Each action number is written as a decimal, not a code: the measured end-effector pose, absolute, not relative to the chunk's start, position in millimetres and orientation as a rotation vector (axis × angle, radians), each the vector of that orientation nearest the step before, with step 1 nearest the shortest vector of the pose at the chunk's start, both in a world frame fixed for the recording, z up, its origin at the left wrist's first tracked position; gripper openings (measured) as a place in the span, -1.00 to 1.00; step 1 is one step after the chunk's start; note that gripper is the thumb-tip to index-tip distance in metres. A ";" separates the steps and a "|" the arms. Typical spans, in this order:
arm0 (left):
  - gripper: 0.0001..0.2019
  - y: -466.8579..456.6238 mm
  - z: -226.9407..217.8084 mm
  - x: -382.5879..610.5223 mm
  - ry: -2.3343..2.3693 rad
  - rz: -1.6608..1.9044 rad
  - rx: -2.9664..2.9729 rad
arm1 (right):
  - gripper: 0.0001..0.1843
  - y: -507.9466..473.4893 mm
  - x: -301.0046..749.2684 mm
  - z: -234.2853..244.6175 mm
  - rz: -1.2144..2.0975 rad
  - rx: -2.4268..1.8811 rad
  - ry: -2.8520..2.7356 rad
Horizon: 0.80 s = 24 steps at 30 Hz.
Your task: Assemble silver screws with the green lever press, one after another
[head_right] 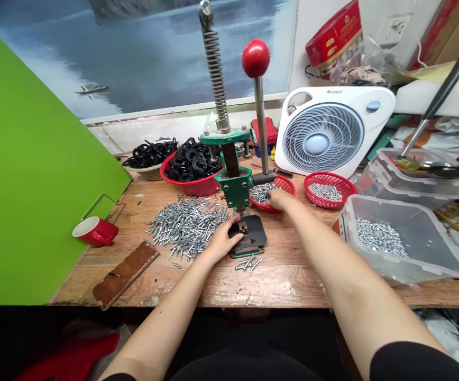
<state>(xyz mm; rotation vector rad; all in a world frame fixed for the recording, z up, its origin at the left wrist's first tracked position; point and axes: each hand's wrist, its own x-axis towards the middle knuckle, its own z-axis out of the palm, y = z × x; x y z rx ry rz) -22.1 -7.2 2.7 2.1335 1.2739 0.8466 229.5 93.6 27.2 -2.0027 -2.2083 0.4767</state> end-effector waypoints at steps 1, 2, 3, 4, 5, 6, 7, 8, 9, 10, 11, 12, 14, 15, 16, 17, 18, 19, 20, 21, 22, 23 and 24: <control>-0.49 -9.4 5.5 -31.0 1.306 0.884 2.126 | -0.60 102.3 229.8 25.8 0.518 -2.003 -2.245; -0.54 -12.4 7.7 -41.4 1.358 0.924 2.113 | -0.60 108.5 230.0 24.8 0.550 -2.001 -2.275; -0.62 -16.2 9.2 -52.2 1.426 0.956 2.093 | -0.62 112.1 230.2 24.3 0.569 -1.999 -2.296; -0.70 -20.9 9.6 -62.5 1.497 0.968 2.067 | -0.63 112.9 230.1 24.6 0.573 -1.999 -2.309; -0.76 -26.1 8.9 -71.3 1.553 0.956 2.035 | -0.63 110.7 229.6 25.4 0.561 -1.997 -2.312; -0.79 -31.6 6.9 -77.5 1.587 0.928 1.994 | -0.61 105.2 228.5 26.5 0.531 -1.992 -2.309; -0.79 -36.9 3.8 -80.9 1.598 0.896 1.941 | -0.58 96.5 226.8 27.4 0.465 -1.987 -2.281; -0.78 -41.4 -0.5 -81.1 1.588 0.865 1.879 | -0.57 84.6 224.3 27.5 0.371 -1.978 -2.228; -0.74 -44.6 -5.8 -78.5 1.558 0.841 1.808 | -0.56 70.1 221.1 26.5 0.271 -1.967 -2.159; -0.68 -46.4 -11.7 -73.6 1.517 0.827 1.729 | -0.55 53.6 217.2 24.0 0.187 -1.961 -2.083; -0.60 -46.6 -17.9 -67.4 1.465 0.819 1.648 | -0.52 36.3 212.8 20.0 0.145 -1.967 -2.018; -0.53 -45.5 -24.1 -60.6 1.407 0.821 1.567 | -0.47 19.3 208.1 14.5 0.167 -1.987 -1.977; -0.45 -41.0 -35.7 -48.1 1.314 0.852 1.425 | -0.42 -9.4 198.6 0.9 0.370 -2.044 -1.986; -0.44 -38.5 -40.7 -43.2 1.288 0.881 1.373 | -0.41 -19.7 194.1 -6.2 0.484 -2.066 -2.002; -0.45 -36.4 -45.2 -39.3 1.279 0.916 1.335 | -0.41 -27.0 190.1 -12.7 0.569 -2.075 -2.015; -0.46 -35.0 -48.9 -36.3 1.278 0.949 1.306 | -0.42 -31.5 186.7 -18.3 0.617 -2.075 -2.022; -0.47 -34.3 -51.7 -34.2 1.281 0.977 1.282 | -0.43 -33.9 184.1 -22.6 0.629 -2.074 -2.021; -0.47 -34.3 -53.4 -32.8 1.283 0.995 1.266 | -0.43 -34.9 182.3 -25.4 0.622 -2.072 -2.016; -0.47 -34.9 -53.8 -32.3 1.284 1.002 1.259 | -0.43 -35.1 181.3 -26.7 0.619 -2.069 -2.015; -0.47 -35.8 -52.7 -33.0 1.288 0.993 1.267 | -0.44 -35.1 181.3 -26.5 0.621 -2.062 -2.020; -0.47 -37.1 -49.8 -35.2 1.296 0.969 1.302 | -0.43 -34.9 182.2 -24.9 0.627 -2.055 -2.030; -0.49 -38.5 -45.3 -39.3 1.318 0.937 1.369 | -0.43 -34.5 184.1 -22.0 0.635 -2.051 -2.041; -0.52 -40.1 -39.2 -45.4 1.358 0.906 1.471 | -0.44 -33.4 186.9 -18.0 0.622 -2.045 -2.050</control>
